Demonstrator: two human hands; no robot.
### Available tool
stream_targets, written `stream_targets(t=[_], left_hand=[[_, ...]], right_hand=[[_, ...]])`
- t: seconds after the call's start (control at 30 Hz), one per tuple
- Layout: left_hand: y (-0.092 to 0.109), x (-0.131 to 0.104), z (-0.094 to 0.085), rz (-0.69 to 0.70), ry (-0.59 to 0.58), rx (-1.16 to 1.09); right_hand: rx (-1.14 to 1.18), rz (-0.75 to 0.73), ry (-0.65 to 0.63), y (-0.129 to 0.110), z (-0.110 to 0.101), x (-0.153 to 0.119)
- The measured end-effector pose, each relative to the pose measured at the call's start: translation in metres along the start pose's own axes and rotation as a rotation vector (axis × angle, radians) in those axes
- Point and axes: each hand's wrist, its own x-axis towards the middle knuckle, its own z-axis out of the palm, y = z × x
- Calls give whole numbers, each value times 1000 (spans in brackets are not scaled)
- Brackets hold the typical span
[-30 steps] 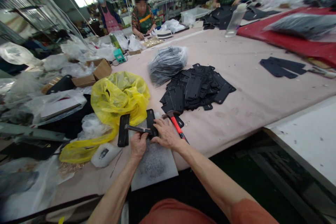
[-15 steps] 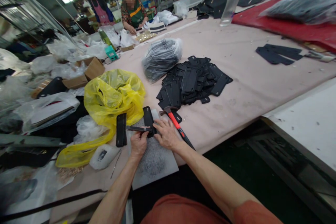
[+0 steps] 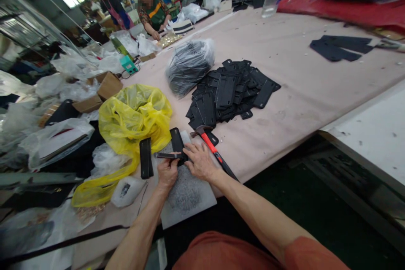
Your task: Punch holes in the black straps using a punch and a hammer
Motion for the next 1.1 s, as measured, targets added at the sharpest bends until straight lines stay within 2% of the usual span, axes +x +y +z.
stream_targets(t=[0.23,0.37,0.43,0.5,0.6,0.67,0.7,0.83,0.9,0.97,1.0,1.07,1.1], left_hand=[[0,-1,6,21,29,109],[0,-2,8,63,19,160],[0,-2,8,76,10,188],[0,-2,9,70,-6,223],[3,-3,9,32,-31,271],[6,-3,8,-2,-48,295],[8,-3,8,-19,-55,305],[14,-3,5,-53,-69,299],[15,-3,4,-51,-70,278],[16,-3,4,-45,-67,266],[17,-3,4,-40,-65,263],[17,-3,3,-29,-58,258],[17,-3,3,-21,-55,252]], right_hand=[[-23,11,10,-5,-1,0],[-81,22,45,-8,-15,-6],[-144,113,93,-4,-28,-14],[-227,274,113,5,-40,-26],[-274,463,7,21,-56,-42],[-137,556,-94,27,-61,-48],[4,623,-137,28,-62,-50],[807,930,-330,21,-68,-52],[966,1003,-349,11,-81,-50],[883,943,-240,-8,-109,-44],[802,849,-149,-21,-128,-39],[650,551,91,-52,-171,-29],[593,392,257,-68,-191,-24]])
